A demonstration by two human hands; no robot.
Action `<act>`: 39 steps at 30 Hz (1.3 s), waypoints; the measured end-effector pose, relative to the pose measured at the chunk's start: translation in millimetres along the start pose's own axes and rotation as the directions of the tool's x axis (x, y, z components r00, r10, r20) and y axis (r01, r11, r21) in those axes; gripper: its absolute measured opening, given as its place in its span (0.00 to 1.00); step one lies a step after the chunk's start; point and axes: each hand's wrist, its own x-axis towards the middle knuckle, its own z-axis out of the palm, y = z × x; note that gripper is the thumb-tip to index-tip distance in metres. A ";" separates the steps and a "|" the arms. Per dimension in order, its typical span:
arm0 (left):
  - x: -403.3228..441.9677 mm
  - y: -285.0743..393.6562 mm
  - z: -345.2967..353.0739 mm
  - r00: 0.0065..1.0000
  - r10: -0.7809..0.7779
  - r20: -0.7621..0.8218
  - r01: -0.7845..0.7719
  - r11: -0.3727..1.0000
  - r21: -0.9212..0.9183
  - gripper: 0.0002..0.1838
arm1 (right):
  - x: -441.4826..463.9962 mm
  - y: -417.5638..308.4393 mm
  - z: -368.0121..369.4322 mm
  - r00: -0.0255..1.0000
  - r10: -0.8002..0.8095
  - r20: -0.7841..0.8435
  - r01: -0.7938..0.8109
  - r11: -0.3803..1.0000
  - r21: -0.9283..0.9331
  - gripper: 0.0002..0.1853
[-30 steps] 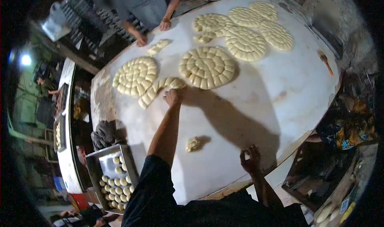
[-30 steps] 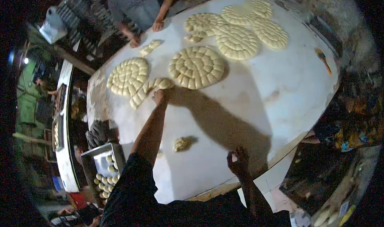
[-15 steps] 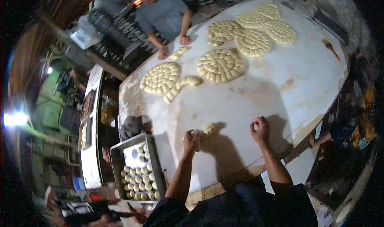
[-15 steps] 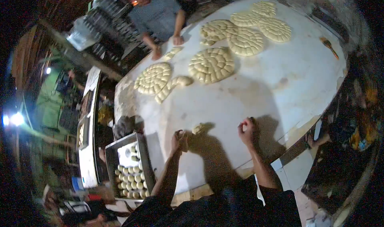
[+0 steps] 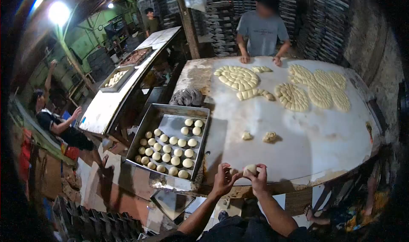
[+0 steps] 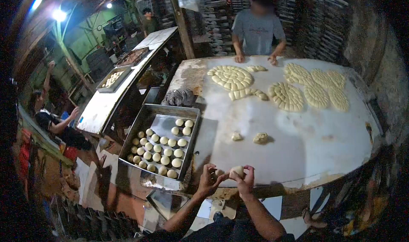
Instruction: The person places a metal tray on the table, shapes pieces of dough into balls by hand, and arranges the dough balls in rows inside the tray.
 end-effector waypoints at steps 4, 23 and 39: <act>-7.6 -41.2 -4.9 0.993 -0.028 -0.114 0.009 0.988 -0.157 0.17 | 14.0 -3.3 -40.9 0.991 0.128 -0.035 -0.130 0.991 -0.032 0.25; 109.2 -52.5 104.0 0.994 0.010 0.108 -0.063 0.862 0.502 0.20 | 115.6 -48.3 -111.8 0.746 -0.276 0.606 0.612 -0.074 -0.787 0.13; 95.8 -81.5 87.9 0.991 0.048 0.128 -0.122 0.737 0.665 0.11 | 127.5 -25.2 -153.5 0.774 -0.164 0.611 0.631 0.126 -0.766 0.10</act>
